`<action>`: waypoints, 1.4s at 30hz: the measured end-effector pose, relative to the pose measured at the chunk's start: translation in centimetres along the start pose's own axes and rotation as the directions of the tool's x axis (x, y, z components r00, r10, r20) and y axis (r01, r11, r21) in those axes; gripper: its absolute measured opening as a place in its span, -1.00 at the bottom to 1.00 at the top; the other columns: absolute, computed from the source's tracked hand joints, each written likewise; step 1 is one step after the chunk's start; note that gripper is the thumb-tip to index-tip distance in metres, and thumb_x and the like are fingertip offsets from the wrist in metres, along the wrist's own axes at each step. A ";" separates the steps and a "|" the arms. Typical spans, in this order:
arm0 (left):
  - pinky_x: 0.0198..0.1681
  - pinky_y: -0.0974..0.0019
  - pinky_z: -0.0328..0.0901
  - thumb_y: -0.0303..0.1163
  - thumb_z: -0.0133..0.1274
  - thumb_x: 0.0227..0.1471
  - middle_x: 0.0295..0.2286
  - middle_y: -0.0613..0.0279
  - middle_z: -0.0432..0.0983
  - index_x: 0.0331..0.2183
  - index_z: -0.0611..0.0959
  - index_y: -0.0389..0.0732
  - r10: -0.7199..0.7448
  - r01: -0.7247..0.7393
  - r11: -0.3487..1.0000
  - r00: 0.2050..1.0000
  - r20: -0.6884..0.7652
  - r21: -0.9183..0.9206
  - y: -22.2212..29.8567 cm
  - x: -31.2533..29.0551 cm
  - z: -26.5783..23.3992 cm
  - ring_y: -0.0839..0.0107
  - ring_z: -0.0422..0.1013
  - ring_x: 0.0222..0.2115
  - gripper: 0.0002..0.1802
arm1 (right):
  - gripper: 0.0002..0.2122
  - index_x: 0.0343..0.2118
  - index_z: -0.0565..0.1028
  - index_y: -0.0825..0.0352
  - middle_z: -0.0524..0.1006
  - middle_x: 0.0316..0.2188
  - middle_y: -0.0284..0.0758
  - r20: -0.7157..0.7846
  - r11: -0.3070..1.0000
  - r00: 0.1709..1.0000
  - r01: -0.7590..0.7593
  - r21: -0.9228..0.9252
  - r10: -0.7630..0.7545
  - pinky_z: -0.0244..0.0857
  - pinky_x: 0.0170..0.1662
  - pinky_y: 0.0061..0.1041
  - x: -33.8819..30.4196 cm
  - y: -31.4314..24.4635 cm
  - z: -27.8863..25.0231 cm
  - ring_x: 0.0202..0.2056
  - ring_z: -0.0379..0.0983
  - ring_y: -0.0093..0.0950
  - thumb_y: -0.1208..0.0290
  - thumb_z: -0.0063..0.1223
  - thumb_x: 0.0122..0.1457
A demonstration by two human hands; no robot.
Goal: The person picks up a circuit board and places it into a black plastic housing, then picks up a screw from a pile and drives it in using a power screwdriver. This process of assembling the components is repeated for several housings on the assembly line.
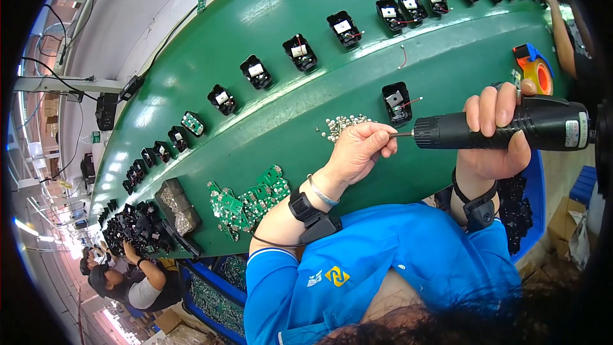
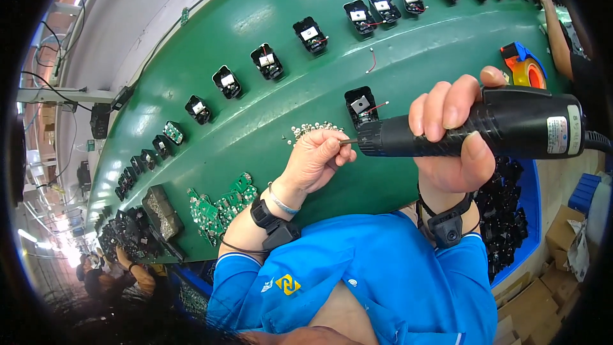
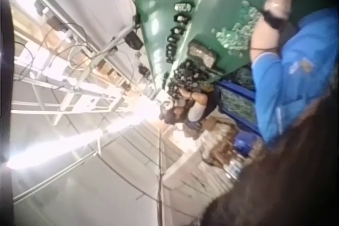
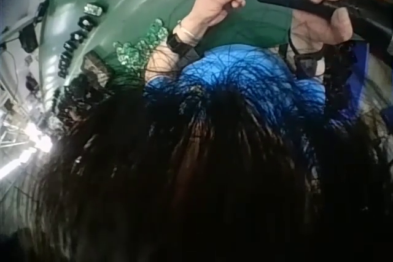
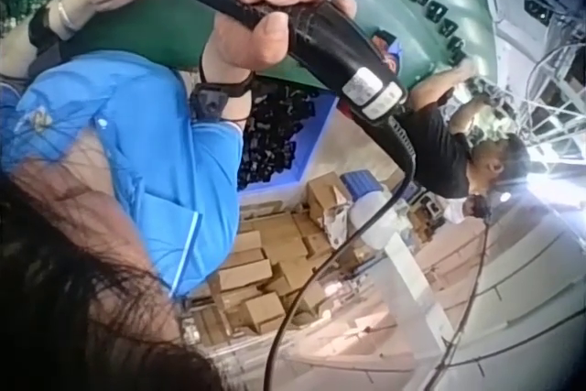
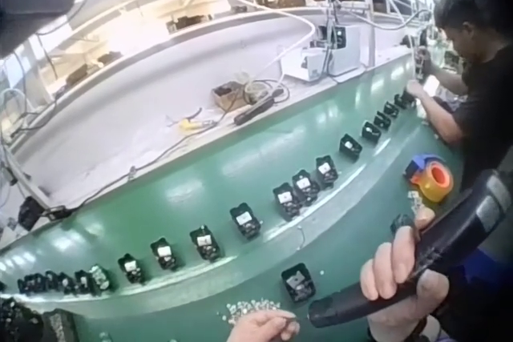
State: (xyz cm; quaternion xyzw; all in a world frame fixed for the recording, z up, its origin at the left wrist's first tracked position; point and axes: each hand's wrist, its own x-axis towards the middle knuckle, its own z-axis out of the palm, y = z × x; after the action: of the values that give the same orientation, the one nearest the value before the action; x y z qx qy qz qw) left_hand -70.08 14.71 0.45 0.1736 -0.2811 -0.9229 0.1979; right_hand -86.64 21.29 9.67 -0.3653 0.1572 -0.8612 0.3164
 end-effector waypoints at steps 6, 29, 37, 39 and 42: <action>-0.46 0.52 0.21 -0.30 -0.05 -0.07 -0.58 0.25 0.39 -0.42 0.49 -0.30 -0.002 0.002 1.000 1.000 -0.026 0.000 -0.4 0.5 0.6 0.55 0.27 -0.57 -0.76 | -0.50 -0.06 0.08 0.28 0.25 -0.54 -0.39 0.044 0.998 0.999 0.002 -0.068 0.001 0.15 -0.49 -0.57 -0.1 -0.1 -0.3 -0.57 0.21 -0.56 0.36 -0.04 -0.09; -0.39 0.47 0.21 -0.21 -0.26 0.04 -0.52 0.23 0.39 -0.29 0.44 -0.27 -0.122 0.127 0.989 0.990 -0.067 0.079 -0.9 2.6 2.0 0.53 0.27 -0.55 -0.66 | -0.52 -0.09 0.09 0.30 0.24 -0.54 -0.40 -0.044 0.985 0.995 0.083 -0.150 -0.090 0.12 -0.52 -0.59 -0.4 -0.3 -2.7 -0.58 0.19 -0.58 0.30 -0.05 -0.07; -0.10 0.23 0.11 -0.29 0.19 -0.38 -0.22 0.06 0.26 -0.13 0.29 -0.32 0.410 -0.217 -0.221 0.864 0.293 0.951 3.1 3.5 1.1 0.21 0.22 -0.19 -0.29 | -0.53 -0.07 0.10 0.27 0.26 -0.53 -0.40 -0.041 0.949 0.986 0.146 -0.279 -0.163 0.13 -0.51 -0.58 -0.3 0.1 -4.5 -0.58 0.19 -0.58 0.29 -0.07 -0.06; -0.01 0.14 -0.03 -0.26 0.26 -0.61 -0.12 0.01 0.13 -0.09 0.21 -0.31 0.303 -0.205 -0.328 0.902 0.308 0.922 2.5 4.5 0.9 0.10 0.05 -0.07 -0.06 | -0.53 -0.07 0.11 0.26 0.27 -0.53 -0.40 -0.040 0.923 0.983 0.151 -0.354 -0.177 0.14 -0.51 -0.57 -0.3 0.7 -4.8 -0.58 0.20 -0.57 0.27 -0.06 -0.06; 0.02 0.11 -0.09 -0.24 0.27 -0.63 -0.10 0.01 0.09 -0.06 0.14 -0.30 0.218 -0.211 -0.383 0.925 0.310 0.899 1.7 5.5 0.5 0.13 0.01 -0.03 0.02 | -0.58 -0.11 0.16 0.26 0.24 -0.53 -0.41 -0.019 0.928 0.989 0.130 -0.348 -0.145 0.06 -0.47 -0.62 -0.2 1.2 -4.7 -0.55 0.16 -0.60 0.29 -0.07 -0.06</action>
State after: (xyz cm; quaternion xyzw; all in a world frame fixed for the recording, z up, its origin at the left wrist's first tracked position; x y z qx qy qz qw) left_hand -74.54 11.11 0.69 0.2043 -0.9356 -0.2466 0.1483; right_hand -89.42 20.69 5.78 -0.4063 0.2872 -0.8480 0.1826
